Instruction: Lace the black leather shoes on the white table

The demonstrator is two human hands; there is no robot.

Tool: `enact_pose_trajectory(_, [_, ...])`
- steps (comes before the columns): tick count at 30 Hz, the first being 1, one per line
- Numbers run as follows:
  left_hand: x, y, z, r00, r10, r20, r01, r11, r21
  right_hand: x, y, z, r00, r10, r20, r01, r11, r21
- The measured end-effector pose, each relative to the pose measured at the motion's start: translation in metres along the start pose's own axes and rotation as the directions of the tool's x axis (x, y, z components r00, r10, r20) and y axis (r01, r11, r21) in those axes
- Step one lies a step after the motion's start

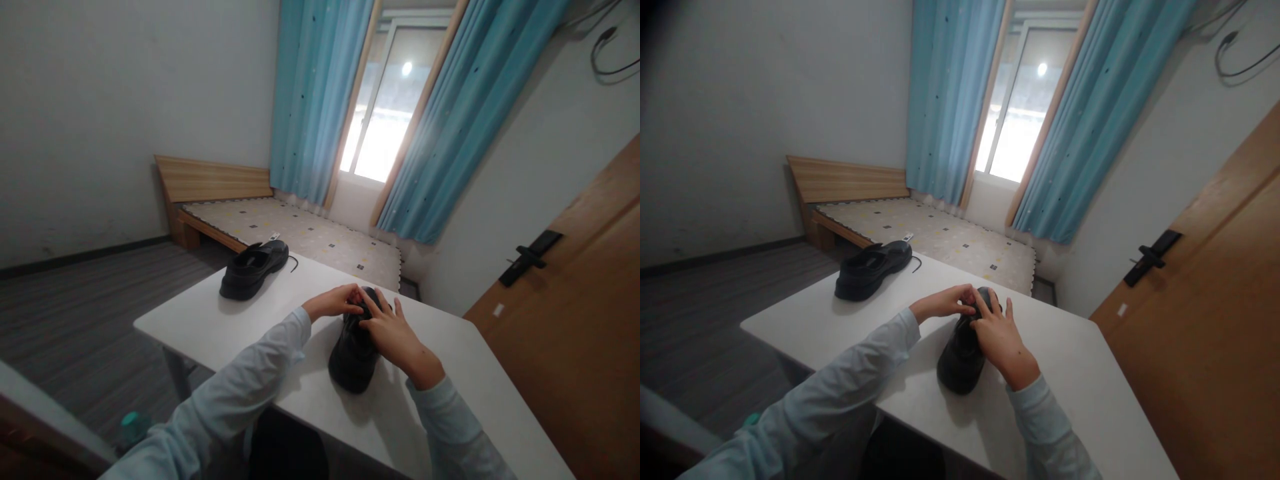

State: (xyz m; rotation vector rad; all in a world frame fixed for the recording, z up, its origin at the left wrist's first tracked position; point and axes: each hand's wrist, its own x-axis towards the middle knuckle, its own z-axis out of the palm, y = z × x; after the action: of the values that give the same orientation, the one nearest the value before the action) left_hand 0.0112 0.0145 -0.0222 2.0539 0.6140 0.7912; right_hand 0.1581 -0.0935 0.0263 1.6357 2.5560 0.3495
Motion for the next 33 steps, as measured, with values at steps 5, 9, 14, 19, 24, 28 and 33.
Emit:
enact_pose_trajectory(5, [0.0,0.001,0.0,0.999,-0.035,0.015,0.036,0.999,-0.032,0.002,-0.014,-0.006,1.0,0.025,-0.012,-0.026,0.994,-0.109])
enact_pose_trajectory(9, [0.001,-0.001,0.001,0.999,-0.038,0.006,0.039,0.998,-0.046,0.006,-0.023,-0.005,0.998,0.047,-0.033,-0.052,0.988,-0.148])
enact_pose_trajectory(14, [0.001,0.002,0.002,0.999,-0.037,0.034,0.04,0.995,-0.094,0.007,-0.027,0.001,0.991,0.042,-0.13,-0.065,0.981,-0.183])
enact_pose_trajectory(19, [-0.001,0.007,0.002,0.999,-0.04,0.036,0.045,0.986,-0.161,0.005,-0.028,0.005,0.987,0.049,-0.153,-0.078,0.978,-0.191])
enact_pose_trajectory(24, [-0.001,0.007,0.002,0.998,-0.059,0.038,0.065,0.977,-0.204,0.005,-0.029,0.005,0.983,0.073,-0.169,-0.119,0.952,-0.281])
enact_pose_trajectory(28, [-0.001,0.007,0.003,0.997,-0.067,0.039,0.075,0.97,-0.232,0.007,-0.03,0.005,0.988,0.055,-0.144,-0.095,0.954,-0.283])
enact_pose_trajectory(33, [-0.002,0.009,0.002,0.997,-0.065,0.048,0.073,0.978,-0.197,0.008,-0.034,0.008,0.975,0.097,-0.202,-0.155,0.943,-0.295])
